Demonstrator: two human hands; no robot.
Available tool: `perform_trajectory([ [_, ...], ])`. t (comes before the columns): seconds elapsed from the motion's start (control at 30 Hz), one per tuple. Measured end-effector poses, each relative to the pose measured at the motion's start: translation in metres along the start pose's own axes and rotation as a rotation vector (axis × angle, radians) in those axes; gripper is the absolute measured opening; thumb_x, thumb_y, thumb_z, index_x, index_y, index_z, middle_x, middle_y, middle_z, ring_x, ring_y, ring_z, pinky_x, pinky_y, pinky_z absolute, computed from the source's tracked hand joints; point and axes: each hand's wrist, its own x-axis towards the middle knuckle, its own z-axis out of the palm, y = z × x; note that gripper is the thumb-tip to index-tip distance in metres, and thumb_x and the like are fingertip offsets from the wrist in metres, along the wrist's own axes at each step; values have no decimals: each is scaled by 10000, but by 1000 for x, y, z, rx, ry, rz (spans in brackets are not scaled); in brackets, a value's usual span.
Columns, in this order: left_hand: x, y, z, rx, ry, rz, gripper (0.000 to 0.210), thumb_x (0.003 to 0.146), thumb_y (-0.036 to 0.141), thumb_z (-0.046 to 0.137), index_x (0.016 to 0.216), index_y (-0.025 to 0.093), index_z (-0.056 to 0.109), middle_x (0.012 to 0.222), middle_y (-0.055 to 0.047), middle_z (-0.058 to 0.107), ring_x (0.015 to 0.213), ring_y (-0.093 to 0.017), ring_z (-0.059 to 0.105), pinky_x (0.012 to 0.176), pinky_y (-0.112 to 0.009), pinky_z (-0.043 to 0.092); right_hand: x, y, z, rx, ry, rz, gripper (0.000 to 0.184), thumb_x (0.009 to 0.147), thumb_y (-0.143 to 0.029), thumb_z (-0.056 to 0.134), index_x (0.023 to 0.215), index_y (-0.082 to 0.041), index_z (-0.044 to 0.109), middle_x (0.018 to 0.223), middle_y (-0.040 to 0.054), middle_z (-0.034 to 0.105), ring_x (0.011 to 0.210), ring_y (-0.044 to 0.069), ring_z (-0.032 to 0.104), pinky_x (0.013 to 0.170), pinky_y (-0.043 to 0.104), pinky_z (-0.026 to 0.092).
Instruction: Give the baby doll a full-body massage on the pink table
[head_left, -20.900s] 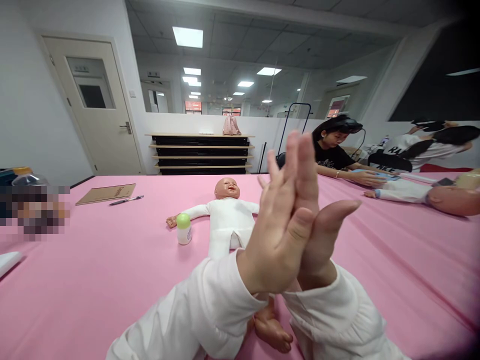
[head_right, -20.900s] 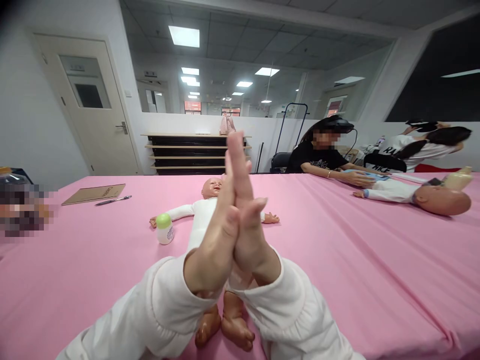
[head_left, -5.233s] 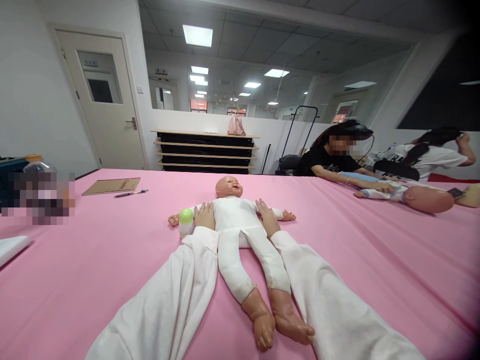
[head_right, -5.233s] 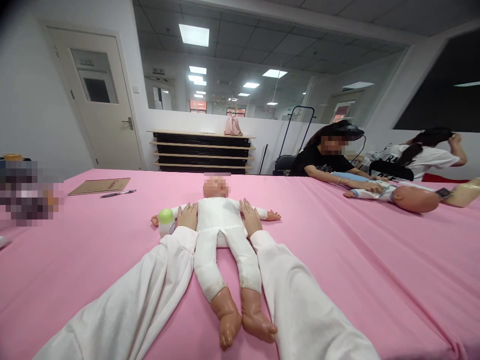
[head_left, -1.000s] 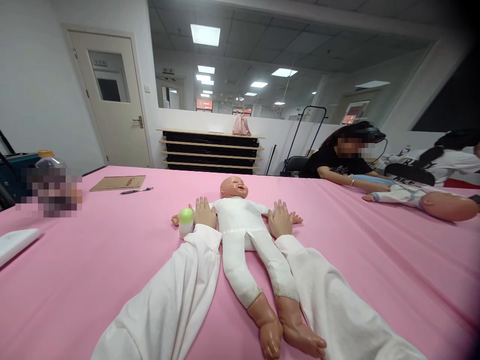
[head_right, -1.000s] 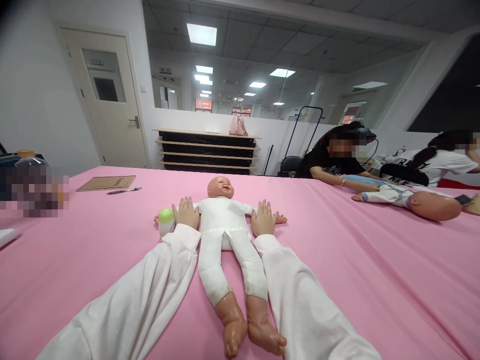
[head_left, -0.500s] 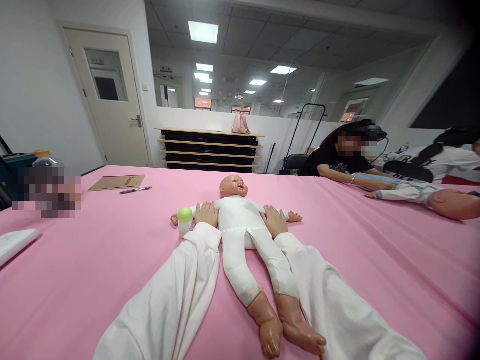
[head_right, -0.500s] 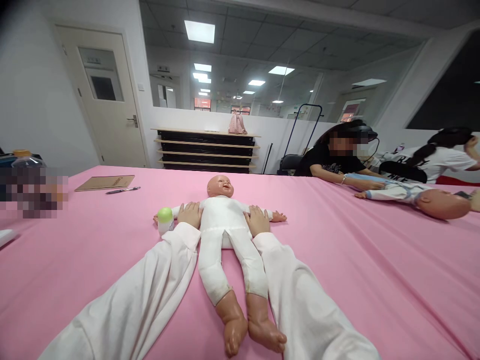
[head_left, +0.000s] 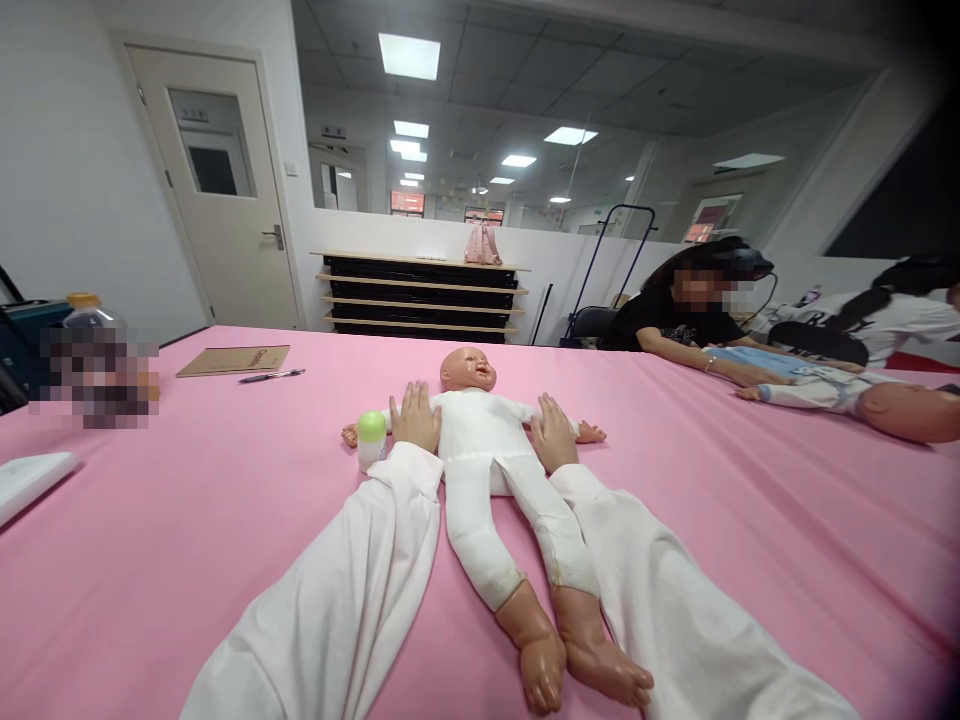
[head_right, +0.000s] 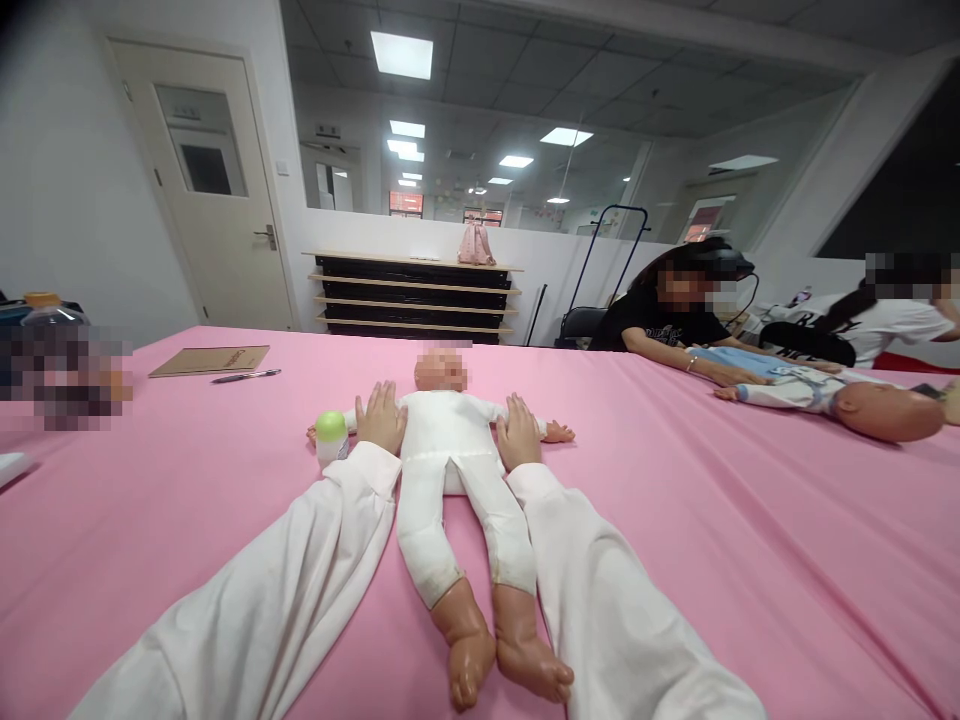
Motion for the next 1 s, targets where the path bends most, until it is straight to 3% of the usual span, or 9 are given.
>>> perform_trajectory([
  [0.17,0,1,1,-51,-215,96,480,888,398,193,1309,235,355,1349,-24,391,1275,-164,295,1076,-482,68,1,-4,1,50,-281,-127,472,888,-314,180,1321,-176,305,1400,46,306,1296,162,261,1045,422,224],
  [0.27,-1,0,4,-43,-213,68,478,888,409,191,1303,245,362,1324,-22,428,1261,-166,320,1074,-482,78,1,-6,0,3,-335,-95,455,900,-311,169,1312,-189,318,1376,35,353,1282,151,289,1051,424,208],
  [0.5,-1,-7,6,84,-125,-72,518,871,415,263,1190,77,492,1247,-140,493,1264,-241,299,1069,-497,65,-3,-6,-2,-225,-171,113,452,869,-380,304,1166,-92,485,1250,123,496,1223,225,361,1037,457,172],
  [0.67,0,-7,2,132,-15,-206,575,856,393,308,1240,-22,410,1320,-216,380,1299,-290,206,1062,-508,97,-4,1,1,-292,22,263,521,863,-394,283,1163,-13,476,1298,201,415,1258,283,283,1028,535,86],
  [0.8,1,-1,-1,61,74,-93,538,863,341,281,1329,73,301,1389,-132,301,1318,-220,186,1072,-481,110,-2,-2,-3,-203,50,116,507,876,-329,224,1289,-60,341,1398,136,284,1302,232,214,1046,488,142],
  [0.9,1,2,-2,16,15,11,526,865,331,264,1351,131,268,1400,-85,292,1321,-167,184,1079,-421,146,0,-7,-5,-140,-33,-60,502,876,-315,214,1331,-114,280,1420,77,254,1312,188,204,1054,432,188],
  [1.0,0,2,0,-2,-79,25,499,871,346,240,1333,175,317,1383,-58,330,1321,-159,187,1078,-433,135,0,-7,-4,-159,-105,-144,497,877,-314,217,1348,-158,255,1424,59,246,1318,190,194,1048,458,192],
])
